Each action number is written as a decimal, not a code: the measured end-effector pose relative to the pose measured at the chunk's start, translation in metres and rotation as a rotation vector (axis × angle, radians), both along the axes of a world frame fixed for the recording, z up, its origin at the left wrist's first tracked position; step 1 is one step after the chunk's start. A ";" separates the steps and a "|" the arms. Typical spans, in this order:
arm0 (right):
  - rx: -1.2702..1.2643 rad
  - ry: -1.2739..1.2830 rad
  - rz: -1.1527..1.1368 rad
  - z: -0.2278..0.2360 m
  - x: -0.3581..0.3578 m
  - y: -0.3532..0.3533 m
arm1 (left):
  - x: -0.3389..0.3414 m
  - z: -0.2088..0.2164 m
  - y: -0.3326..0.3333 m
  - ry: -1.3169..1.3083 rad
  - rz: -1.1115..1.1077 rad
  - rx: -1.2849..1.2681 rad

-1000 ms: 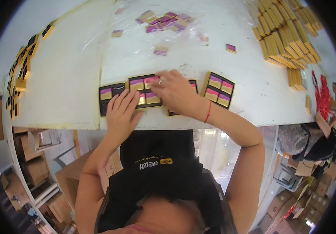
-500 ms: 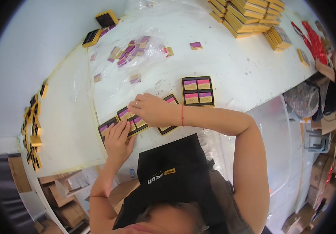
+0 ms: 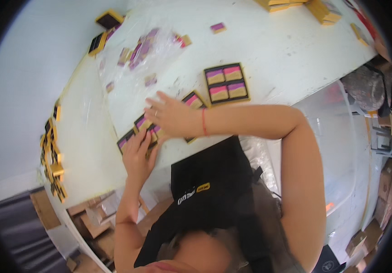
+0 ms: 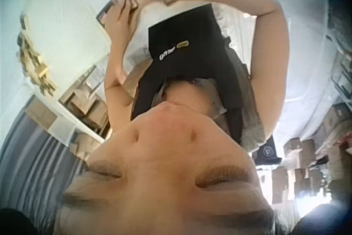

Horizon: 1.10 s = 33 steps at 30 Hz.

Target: The person assembles small square cosmetic palettes by placing pink and gold rectangular inserts into black trays. They arrange the trays on the table, insert the pieces one by one, and then place the completed palettes into a clear plastic bin.

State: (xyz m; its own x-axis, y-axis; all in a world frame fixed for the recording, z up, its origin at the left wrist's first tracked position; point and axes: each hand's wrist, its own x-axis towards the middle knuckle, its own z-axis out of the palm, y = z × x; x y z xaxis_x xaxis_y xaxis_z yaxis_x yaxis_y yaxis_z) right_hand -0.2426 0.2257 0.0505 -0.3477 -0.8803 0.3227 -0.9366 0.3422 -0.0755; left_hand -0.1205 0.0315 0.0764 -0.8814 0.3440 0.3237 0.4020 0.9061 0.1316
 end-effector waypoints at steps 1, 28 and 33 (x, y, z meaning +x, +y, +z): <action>-0.048 -0.138 0.029 -0.006 -0.008 -0.005 | -0.001 0.007 0.000 -0.013 0.009 0.034; -0.154 -0.138 0.116 0.032 -0.018 0.002 | -0.037 0.009 -0.020 -0.124 0.071 0.381; -0.038 -0.119 0.133 0.025 -0.005 -0.008 | -0.188 0.044 -0.100 0.665 0.591 0.031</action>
State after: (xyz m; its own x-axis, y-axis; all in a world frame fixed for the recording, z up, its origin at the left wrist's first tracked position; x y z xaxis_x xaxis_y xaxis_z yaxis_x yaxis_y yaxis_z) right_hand -0.2475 0.2177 0.0759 -0.2666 -0.9092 0.3199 -0.9571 0.2107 -0.1988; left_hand -0.3082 -0.0685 0.1206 -0.5383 -0.1249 0.8335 -0.1284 0.9896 0.0654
